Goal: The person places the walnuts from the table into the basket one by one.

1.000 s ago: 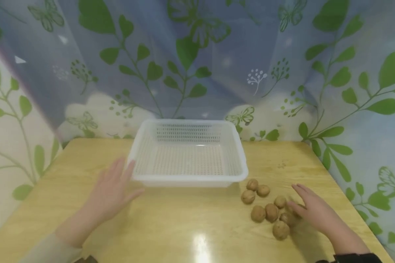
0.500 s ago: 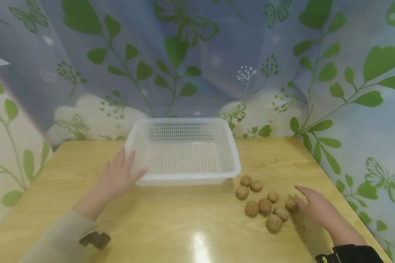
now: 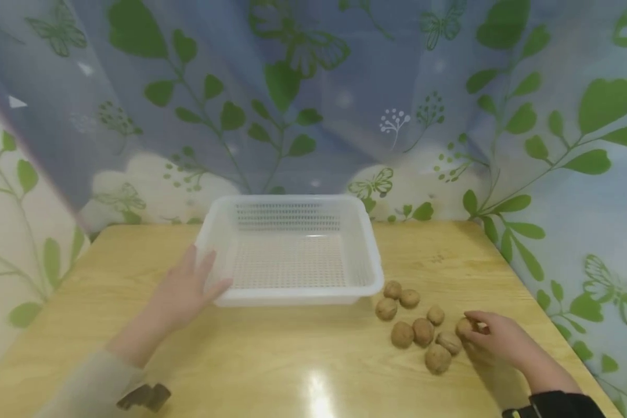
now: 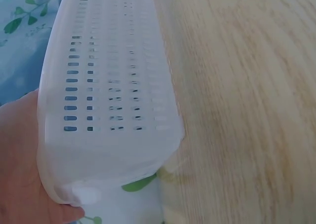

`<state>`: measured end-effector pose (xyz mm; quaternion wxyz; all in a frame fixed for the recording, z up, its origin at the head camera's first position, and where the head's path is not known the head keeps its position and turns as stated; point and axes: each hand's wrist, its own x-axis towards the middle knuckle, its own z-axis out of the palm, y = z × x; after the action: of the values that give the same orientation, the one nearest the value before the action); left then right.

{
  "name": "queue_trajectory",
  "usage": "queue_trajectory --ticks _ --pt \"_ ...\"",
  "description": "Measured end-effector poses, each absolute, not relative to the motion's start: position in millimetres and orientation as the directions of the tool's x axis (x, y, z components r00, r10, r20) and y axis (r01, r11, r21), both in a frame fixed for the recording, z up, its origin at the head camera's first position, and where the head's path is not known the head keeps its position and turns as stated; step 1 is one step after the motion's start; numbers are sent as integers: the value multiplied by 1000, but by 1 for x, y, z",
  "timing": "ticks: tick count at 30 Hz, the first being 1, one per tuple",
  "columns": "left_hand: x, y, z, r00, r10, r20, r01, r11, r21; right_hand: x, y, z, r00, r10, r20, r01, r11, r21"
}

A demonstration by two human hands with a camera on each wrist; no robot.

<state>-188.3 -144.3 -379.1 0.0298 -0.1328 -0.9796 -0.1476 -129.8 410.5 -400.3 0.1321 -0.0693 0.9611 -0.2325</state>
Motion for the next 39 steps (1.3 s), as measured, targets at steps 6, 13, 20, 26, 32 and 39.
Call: queue_trajectory --ticks 6,13,20,26,32,39 --pt "-189 -141 -381 -949 286 133 312 912 265 -131 416 -408 -964 -183 -192 -78 889 -451" --pt "-188 -142 -380 -950 280 139 308 917 256 -137 415 -415 -967 -206 -152 -118 886 -449" --pt "-184 -143 -378 -955 281 98 297 922 250 -134 408 -412 -972 -182 -152 -88 871 -483" --pt "-182 -146 -374 -956 272 113 293 919 262 -137 393 -399 -983 -167 -82 -112 883 -455" --pt "-181 -147 -372 -953 274 128 299 920 255 -139 376 -384 -985 -170 -37 -135 882 -451" --pt "-177 -144 -372 -954 272 123 296 916 269 -142 364 -371 -979 -202 -20 -173 881 -440"
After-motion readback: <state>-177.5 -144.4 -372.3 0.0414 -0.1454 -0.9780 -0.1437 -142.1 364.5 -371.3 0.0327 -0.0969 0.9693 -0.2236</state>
